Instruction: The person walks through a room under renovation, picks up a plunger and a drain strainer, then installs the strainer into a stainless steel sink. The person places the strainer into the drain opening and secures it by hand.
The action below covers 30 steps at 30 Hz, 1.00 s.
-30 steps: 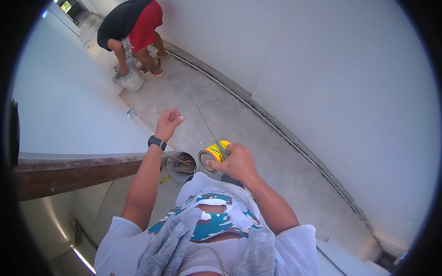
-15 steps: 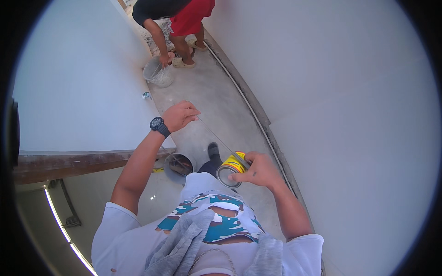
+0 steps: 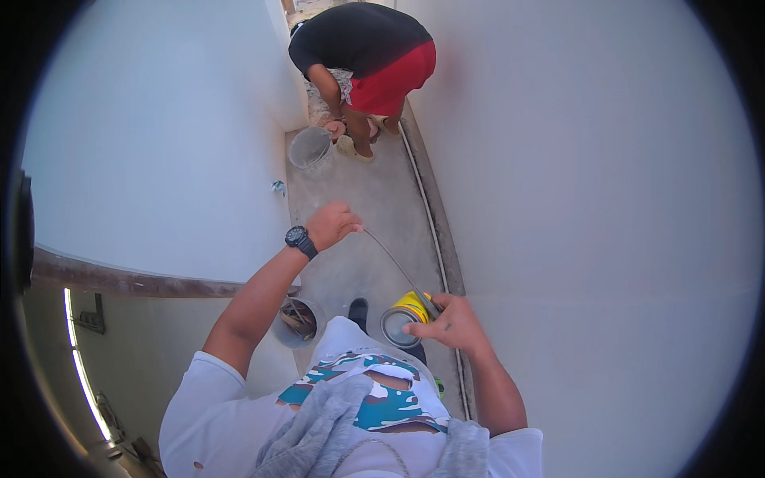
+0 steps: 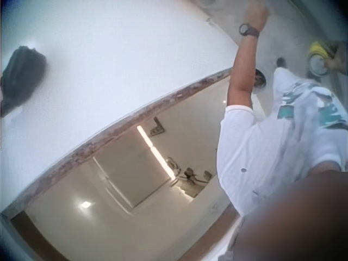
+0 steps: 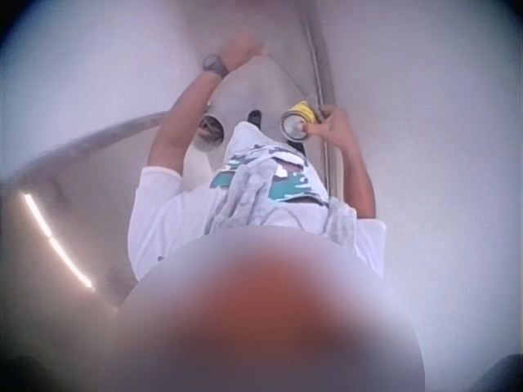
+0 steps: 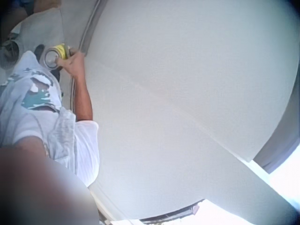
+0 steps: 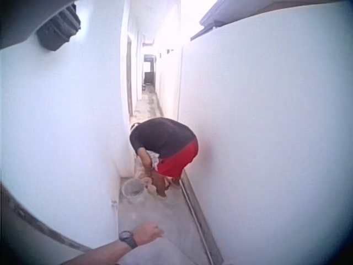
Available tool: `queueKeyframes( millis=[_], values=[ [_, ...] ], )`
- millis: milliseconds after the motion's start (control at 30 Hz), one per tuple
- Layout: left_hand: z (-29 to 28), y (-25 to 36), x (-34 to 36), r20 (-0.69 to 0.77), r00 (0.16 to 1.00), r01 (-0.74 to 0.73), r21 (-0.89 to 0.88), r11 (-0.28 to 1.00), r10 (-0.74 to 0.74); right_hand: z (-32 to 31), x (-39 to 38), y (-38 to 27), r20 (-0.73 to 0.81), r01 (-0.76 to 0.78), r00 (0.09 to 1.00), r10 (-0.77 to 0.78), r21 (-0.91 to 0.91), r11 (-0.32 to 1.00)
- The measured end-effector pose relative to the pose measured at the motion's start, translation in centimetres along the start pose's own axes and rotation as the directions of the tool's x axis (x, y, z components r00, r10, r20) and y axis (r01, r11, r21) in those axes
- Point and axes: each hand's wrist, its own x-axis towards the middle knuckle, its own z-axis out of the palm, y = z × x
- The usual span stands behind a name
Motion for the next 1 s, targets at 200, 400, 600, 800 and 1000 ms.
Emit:
queueKeyframes(
  millis=[200, 400, 600, 800, 1000],
  values=[
    [-1.4, 6.3, -0.6, -0.516, 0.838, 0.239, 0.062, 0.969, -0.174, -4.3, 3.3, 2.3, 0.071, -0.049, 0.996, 0.049, -0.002, 0.999],
    [3.9, 17.2, -2.8, -0.097, 0.75, 0.441, -0.664, 0.604, -0.654, -8.1, 7.5, 3.1, 0.103, -0.025, 0.995, 0.01, 0.148, 0.989],
    [3.0, 25.2, 0.4, -0.399, 0.815, 0.321, -0.291, 0.901, -0.419, -8.2, 12.7, 2.2, 0.147, 0.187, 0.97, -0.192, 0.05, 0.981],
    [1.5, 23.6, 1.6, -0.412, 0.759, 0.481, -0.166, 0.861, -0.504, -8.0, 15.4, -2.7, 0.429, 0.172, 0.892, -0.138, -0.041, 0.984],
    [-1.3, 19.9, 2.0, -0.472, 0.705, 0.505, -0.191, 0.842, -0.53, -7.4, 19.6, -6.0, 0.454, 0.193, 0.882, -0.123, -0.112, 0.975]
  ],
)
